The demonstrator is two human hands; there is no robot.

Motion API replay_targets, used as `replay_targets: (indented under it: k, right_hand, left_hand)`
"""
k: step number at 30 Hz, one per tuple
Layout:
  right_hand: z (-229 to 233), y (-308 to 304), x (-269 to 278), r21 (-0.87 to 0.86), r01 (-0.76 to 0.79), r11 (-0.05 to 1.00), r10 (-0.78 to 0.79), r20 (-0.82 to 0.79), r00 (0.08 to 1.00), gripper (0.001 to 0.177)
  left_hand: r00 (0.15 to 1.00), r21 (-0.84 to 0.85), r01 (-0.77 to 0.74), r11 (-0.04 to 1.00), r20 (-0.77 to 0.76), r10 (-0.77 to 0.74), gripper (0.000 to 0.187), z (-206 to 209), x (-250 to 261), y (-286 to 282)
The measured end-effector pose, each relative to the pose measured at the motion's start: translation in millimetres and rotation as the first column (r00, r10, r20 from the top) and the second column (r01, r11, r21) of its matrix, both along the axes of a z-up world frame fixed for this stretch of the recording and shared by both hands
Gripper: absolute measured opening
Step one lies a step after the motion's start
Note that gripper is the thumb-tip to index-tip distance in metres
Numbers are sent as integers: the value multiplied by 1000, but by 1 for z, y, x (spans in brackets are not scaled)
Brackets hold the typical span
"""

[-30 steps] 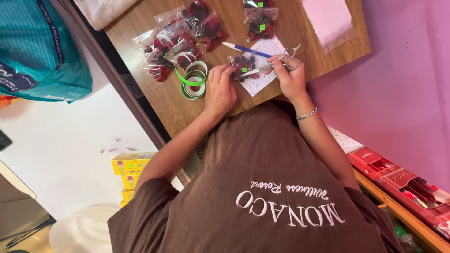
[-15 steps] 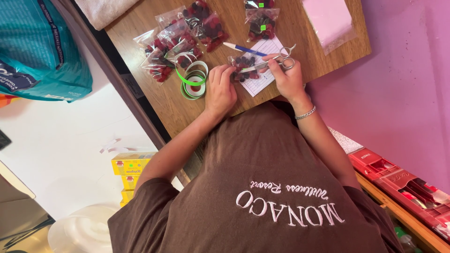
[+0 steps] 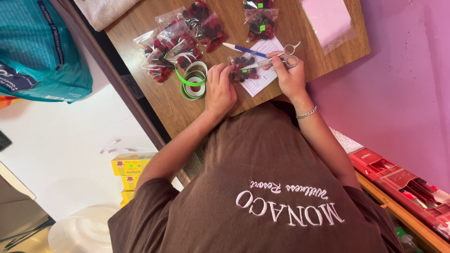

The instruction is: A person writes labels on a strip of green wristbands and uses scissors to cut them into individual pieces while organizing small bags of items on a desk.

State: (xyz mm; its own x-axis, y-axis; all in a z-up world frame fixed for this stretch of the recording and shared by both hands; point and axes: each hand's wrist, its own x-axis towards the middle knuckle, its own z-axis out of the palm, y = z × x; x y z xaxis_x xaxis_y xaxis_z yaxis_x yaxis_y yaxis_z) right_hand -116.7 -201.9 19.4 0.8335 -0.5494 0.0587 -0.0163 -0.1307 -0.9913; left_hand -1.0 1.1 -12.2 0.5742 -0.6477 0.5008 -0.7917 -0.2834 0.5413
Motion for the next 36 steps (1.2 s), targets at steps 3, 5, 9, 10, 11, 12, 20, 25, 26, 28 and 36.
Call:
replay_targets:
  k: [3,5,9,10,11,12,20,25,26,28,36]
  right_hand:
    - [-1,1,1,10,3,1000,-3,6,1000,23]
    - [-1,3,1,35,2,999,-3,13,1000,24]
    - [4,5,6,38,-24,999,24,19,1000,24]
    - [6,6,8,37,-26,999,25,20,999,24]
    - [7,8,11,22,-31,999,30,13,999,24]
    - [8,9,13,8,-35,999,35,6,999,23]
    - [-5,5,8,54,-13,998,10,47,999,26]
    - [3,9,10,23,-24,999,24,31,999,25]
    - [-1,8,10,35,-11,999,10,39,999,25]
    - [-8,5,8,47,1,999,-4,48,999,26]
    - [1,-5,1,221,134,966,-155,81,985,27]
  left_hand:
    - [1000,3,-3,1000,-9,3,52,7,-1,1]
    - [1000,3,-4,1000,-14,4,52,5,-1,1]
    - [1000,6,-2,1000,-13,2,53,-2,-1,0]
    - [1000,5,-3,1000,-12,3,53,-2,-1,0]
    - [1000,4,-3,1000,-14,3,53,-2,-1,0]
    - [1000,4,-3,1000,-18,3,53,-3,-2,1]
    - [1000,-6,-10,1000,-4,10,52,-4,-2,0]
    - [1000,-7,-10,1000,1,10,50,-2,-1,0]
    - [1000,-7,-7,1000,0,7,51,-2,-1,0]
    - [1000,-6,-4,1000,-1,4,51,-1,-1,0]
    - [956,28,7,1000,-292,2,42,28,-3,-1]
